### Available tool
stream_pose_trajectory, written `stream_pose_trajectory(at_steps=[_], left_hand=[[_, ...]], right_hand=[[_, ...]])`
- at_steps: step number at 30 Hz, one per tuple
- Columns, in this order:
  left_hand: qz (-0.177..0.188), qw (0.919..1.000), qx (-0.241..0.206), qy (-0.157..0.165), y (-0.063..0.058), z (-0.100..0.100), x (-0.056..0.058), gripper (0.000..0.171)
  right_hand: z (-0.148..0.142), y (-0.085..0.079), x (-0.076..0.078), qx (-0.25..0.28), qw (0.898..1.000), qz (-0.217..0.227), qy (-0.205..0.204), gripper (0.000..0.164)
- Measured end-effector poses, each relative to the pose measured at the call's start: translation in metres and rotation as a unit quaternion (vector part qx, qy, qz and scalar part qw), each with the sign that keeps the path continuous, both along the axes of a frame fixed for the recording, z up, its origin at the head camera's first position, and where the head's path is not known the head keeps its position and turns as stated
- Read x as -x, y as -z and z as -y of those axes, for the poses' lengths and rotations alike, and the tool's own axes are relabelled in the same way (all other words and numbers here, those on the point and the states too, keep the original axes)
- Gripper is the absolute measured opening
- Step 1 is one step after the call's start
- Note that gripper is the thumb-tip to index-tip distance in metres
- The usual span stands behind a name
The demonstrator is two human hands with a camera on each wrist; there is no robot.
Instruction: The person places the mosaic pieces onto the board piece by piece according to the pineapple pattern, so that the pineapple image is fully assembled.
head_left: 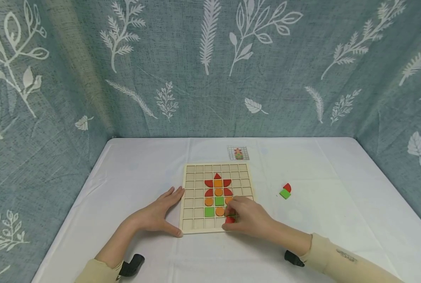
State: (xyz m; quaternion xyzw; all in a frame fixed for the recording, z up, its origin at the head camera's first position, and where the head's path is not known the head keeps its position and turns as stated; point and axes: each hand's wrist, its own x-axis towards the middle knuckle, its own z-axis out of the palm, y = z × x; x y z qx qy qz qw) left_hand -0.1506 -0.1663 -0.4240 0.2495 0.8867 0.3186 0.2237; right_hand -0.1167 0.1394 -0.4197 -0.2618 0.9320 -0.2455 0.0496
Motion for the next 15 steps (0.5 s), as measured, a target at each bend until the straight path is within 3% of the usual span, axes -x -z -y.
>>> stream_pose_trajectory(at_steps=[9, 15], left_hand=[[0.0, 1.0, 0.001, -0.001, 0.0002, 0.0004, 0.0, 0.121], [-0.004, 1.0, 0.0, -0.001, 0.0006, 0.0003, -0.0005, 0.121]], right_hand=[[-0.0032, -0.0016, 0.0011, 0.045, 0.998, 0.04, -0.005, 0.02], [-0.0072, -0.0027, 0.0009, 0.038, 0.999, 0.034, 0.002, 0.022]])
